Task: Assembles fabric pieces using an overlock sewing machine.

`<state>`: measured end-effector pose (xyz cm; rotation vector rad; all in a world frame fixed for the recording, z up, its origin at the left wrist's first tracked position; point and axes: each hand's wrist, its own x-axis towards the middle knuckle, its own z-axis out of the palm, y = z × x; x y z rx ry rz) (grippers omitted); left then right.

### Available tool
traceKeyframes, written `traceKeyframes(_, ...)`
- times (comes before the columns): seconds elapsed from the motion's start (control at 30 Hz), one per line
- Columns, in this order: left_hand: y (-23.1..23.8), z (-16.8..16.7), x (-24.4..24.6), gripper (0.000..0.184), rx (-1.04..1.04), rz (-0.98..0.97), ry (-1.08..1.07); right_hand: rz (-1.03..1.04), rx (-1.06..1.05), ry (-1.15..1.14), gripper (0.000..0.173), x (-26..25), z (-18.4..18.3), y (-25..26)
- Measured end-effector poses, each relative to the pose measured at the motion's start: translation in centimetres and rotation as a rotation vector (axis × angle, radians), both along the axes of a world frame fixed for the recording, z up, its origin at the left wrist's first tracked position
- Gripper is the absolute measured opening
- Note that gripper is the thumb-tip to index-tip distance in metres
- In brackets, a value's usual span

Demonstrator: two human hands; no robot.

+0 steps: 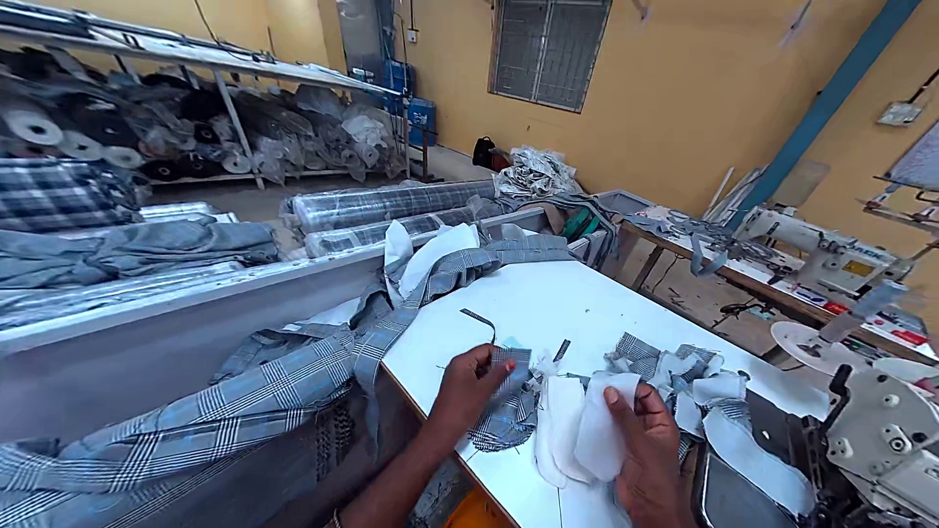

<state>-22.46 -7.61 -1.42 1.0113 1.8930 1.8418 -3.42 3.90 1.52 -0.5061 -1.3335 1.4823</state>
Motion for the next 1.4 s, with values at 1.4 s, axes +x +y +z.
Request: traceKeyframes(1.4,-3.8,7.6,11.7,0.033,-0.086,-0.694,-0.209,0.131,-0.066,-0.146,0.039,16.2,-1.1,-13.1)
